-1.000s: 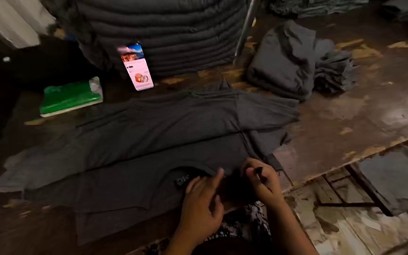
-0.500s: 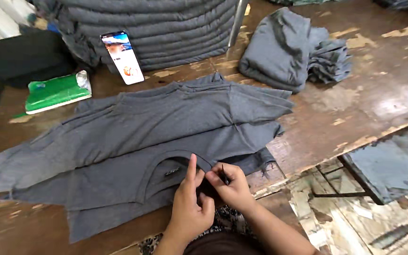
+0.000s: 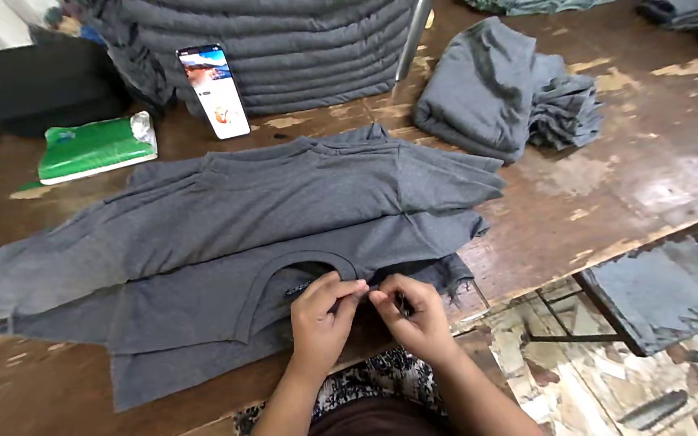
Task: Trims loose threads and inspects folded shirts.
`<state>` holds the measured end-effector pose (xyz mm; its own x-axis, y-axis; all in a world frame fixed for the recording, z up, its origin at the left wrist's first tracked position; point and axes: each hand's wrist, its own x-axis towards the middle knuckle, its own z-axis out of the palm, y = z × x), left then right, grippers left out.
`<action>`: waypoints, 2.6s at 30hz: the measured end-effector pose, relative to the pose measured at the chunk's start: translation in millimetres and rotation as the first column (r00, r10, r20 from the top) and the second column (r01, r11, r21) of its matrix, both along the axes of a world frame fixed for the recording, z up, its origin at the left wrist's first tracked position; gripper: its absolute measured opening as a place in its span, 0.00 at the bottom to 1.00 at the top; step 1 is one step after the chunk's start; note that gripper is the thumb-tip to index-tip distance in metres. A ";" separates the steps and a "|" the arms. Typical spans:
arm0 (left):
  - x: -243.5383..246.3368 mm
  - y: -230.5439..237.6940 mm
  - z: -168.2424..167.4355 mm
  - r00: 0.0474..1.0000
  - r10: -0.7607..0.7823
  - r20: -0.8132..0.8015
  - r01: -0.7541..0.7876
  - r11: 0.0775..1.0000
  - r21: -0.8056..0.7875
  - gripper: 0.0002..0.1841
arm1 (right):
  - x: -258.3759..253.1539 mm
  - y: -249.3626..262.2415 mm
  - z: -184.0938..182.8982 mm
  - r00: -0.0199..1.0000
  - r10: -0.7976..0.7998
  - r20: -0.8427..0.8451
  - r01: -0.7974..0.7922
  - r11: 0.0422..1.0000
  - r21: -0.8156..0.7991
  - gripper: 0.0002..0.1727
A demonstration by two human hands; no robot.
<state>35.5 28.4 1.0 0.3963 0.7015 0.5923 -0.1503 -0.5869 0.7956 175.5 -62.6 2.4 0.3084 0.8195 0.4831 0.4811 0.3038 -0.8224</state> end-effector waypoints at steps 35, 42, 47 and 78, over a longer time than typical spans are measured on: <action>-9.4 -50.7 -23.0 0.898 0.269 -0.348 -0.123 0.913 0.389 0.06 | 27.4 39.9 17.5 0.900 0.416 0.128 -0.300 0.807 -0.508 0.17; -15.7 -35.0 -18.8 0.997 0.083 -0.005 -0.083 0.989 -0.122 0.03 | 16.2 33.3 -0.9 0.990 0.131 -0.042 -0.133 0.990 -0.046 0.06; -21.6 -26.9 -6.9 0.998 0.045 0.039 -0.023 0.895 -0.445 0.05 | 0.5 34.7 -10.9 0.883 0.110 -0.456 -0.070 0.992 0.104 0.10; -26.2 -16.2 -2.0 0.996 -0.090 0.015 0.085 0.861 -0.502 0.05 | -6.4 -34.6 -13.2 0.273 0.354 -0.895 -0.837 0.546 -0.040 0.18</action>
<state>9.3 12.2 -1.0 0.4733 0.8651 0.1662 -0.1740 -0.0932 0.9803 169.1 -97.2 -10.7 -0.3721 0.9235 -0.0932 -0.5130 -0.2883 -0.8085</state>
